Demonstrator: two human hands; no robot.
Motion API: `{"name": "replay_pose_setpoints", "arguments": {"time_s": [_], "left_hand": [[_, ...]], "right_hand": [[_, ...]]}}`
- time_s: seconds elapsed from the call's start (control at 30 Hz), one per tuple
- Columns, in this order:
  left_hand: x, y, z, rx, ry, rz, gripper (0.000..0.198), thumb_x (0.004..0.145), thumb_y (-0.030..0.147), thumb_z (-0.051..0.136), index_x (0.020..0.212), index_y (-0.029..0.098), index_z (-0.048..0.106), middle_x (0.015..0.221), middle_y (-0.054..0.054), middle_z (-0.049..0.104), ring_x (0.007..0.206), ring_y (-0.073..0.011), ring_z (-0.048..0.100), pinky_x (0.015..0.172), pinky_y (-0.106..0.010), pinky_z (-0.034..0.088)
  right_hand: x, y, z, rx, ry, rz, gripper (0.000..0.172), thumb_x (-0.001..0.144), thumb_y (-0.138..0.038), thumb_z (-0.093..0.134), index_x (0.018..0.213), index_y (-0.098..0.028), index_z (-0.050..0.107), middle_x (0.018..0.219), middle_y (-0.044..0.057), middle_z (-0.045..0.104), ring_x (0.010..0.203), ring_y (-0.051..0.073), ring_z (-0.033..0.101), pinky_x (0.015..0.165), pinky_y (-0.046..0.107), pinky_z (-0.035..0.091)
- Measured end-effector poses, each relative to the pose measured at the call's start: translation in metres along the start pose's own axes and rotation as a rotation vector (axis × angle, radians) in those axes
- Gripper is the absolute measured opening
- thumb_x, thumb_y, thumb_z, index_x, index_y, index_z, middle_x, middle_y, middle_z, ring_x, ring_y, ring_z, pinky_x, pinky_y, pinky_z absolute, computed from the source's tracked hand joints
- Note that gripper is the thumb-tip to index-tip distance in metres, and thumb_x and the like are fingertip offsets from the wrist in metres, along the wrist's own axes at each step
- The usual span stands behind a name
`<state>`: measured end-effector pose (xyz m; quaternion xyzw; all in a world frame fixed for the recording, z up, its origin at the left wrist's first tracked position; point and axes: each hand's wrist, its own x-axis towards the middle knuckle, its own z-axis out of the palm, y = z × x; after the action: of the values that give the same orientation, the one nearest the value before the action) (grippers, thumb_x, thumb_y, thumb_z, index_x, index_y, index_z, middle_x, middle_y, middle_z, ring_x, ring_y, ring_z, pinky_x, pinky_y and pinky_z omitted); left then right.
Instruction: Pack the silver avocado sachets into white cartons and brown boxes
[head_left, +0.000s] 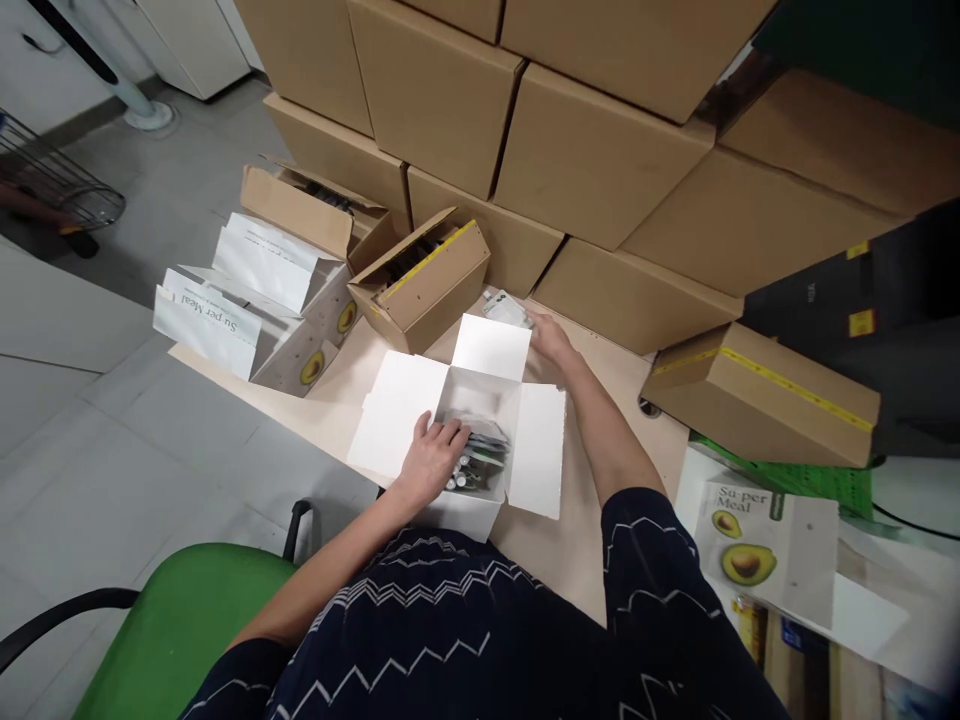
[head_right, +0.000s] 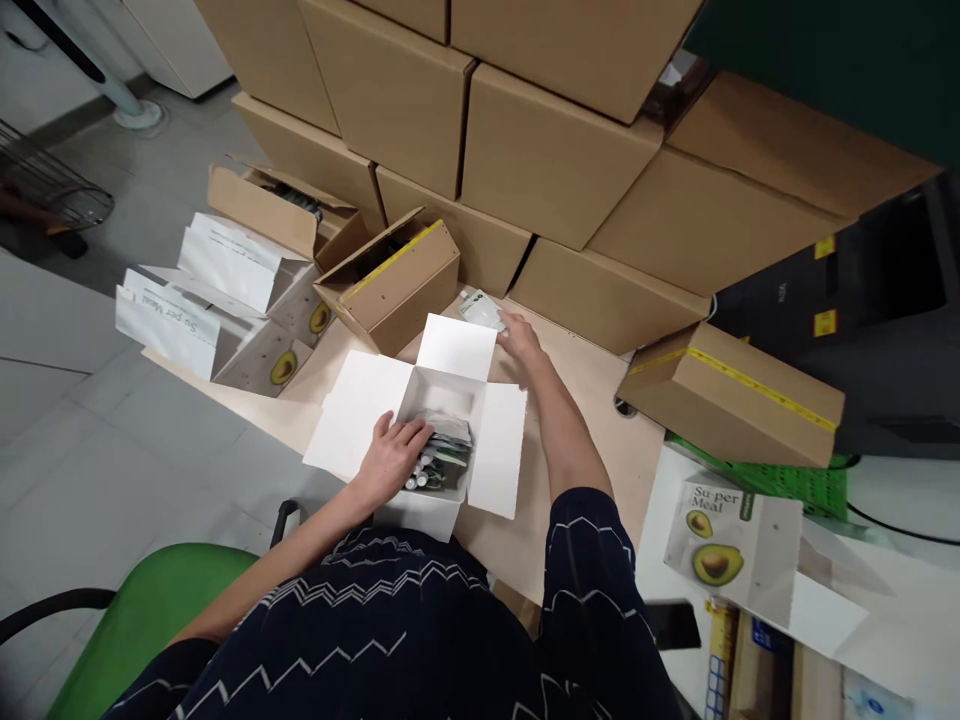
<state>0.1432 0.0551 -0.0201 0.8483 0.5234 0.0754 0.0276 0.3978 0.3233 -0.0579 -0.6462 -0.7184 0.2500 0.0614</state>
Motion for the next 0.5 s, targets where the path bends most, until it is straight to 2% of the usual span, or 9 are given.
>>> {"name": "replay_pose_setpoints", "arguments": {"time_s": [0.07, 0.13, 0.23, 0.3, 0.4, 0.5], "left_hand": [[-0.001, 0.000, 0.000, -0.006, -0.011, -0.002, 0.039, 0.094, 0.009, 0.044, 0.126, 0.021, 0.062, 0.124, -0.010, 0.068, 0.098, -0.0232, 0.065, 0.109, -0.051, 0.036], [-0.002, 0.000, 0.001, -0.005, -0.014, -0.007, 0.039, 0.094, 0.010, 0.045, 0.126, 0.021, 0.062, 0.126, -0.010, 0.068, 0.099, -0.0227, 0.064, 0.110, -0.051, 0.036], [-0.003, -0.001, 0.003, 0.003, -0.012, -0.015, 0.038, 0.095, 0.012, 0.046, 0.127, 0.022, 0.062, 0.128, -0.010, 0.067, 0.099, -0.0219, 0.064, 0.111, -0.051, 0.035], [-0.004, -0.001, 0.004, 0.008, -0.017, -0.016, 0.038, 0.095, 0.012, 0.045, 0.128, 0.023, 0.062, 0.129, -0.010, 0.067, 0.099, -0.0216, 0.064, 0.111, -0.051, 0.034], [-0.004, 0.000, 0.002, 0.012, -0.032, -0.011, 0.039, 0.095, 0.011, 0.045, 0.128, 0.023, 0.062, 0.129, -0.009, 0.067, 0.100, -0.0219, 0.064, 0.111, -0.051, 0.035], [-0.004, -0.001, 0.002, 0.006, -0.039, -0.008, 0.040, 0.094, 0.008, 0.045, 0.128, 0.021, 0.062, 0.128, -0.010, 0.068, 0.100, -0.0227, 0.064, 0.110, -0.052, 0.034]], "right_hand": [[0.017, -0.005, 0.010, -0.193, -0.141, -0.044, 0.069, 0.090, -0.035, 0.060, 0.155, -0.025, 0.041, 0.165, 0.013, 0.027, 0.147, 0.036, 0.031, 0.117, 0.049, 0.029], [0.030, -0.011, 0.019, -0.276, -0.217, -0.053, 0.075, 0.091, -0.043, 0.061, 0.159, -0.030, 0.033, 0.169, 0.012, 0.014, 0.152, 0.039, 0.018, 0.119, 0.054, 0.022], [0.038, -0.012, 0.034, -0.268, -0.252, -0.043, 0.079, 0.089, -0.047, 0.064, 0.159, -0.028, 0.032, 0.168, 0.015, 0.014, 0.151, 0.040, 0.018, 0.117, 0.055, 0.022], [0.032, -0.005, 0.046, -0.231, -0.229, -0.058, 0.071, 0.092, -0.042, 0.060, 0.156, -0.023, 0.037, 0.167, 0.018, 0.018, 0.150, 0.039, 0.019, 0.115, 0.054, 0.024], [0.007, 0.011, 0.062, -0.231, -0.184, -0.086, 0.057, 0.098, -0.032, 0.051, 0.152, -0.018, 0.043, 0.167, 0.019, 0.019, 0.151, 0.037, 0.017, 0.115, 0.051, 0.023], [-0.030, 0.029, 0.070, -0.298, -0.202, -0.070, 0.056, 0.098, -0.032, 0.049, 0.152, -0.018, 0.043, 0.166, 0.016, 0.022, 0.151, 0.037, 0.017, 0.118, 0.052, 0.020]]}}
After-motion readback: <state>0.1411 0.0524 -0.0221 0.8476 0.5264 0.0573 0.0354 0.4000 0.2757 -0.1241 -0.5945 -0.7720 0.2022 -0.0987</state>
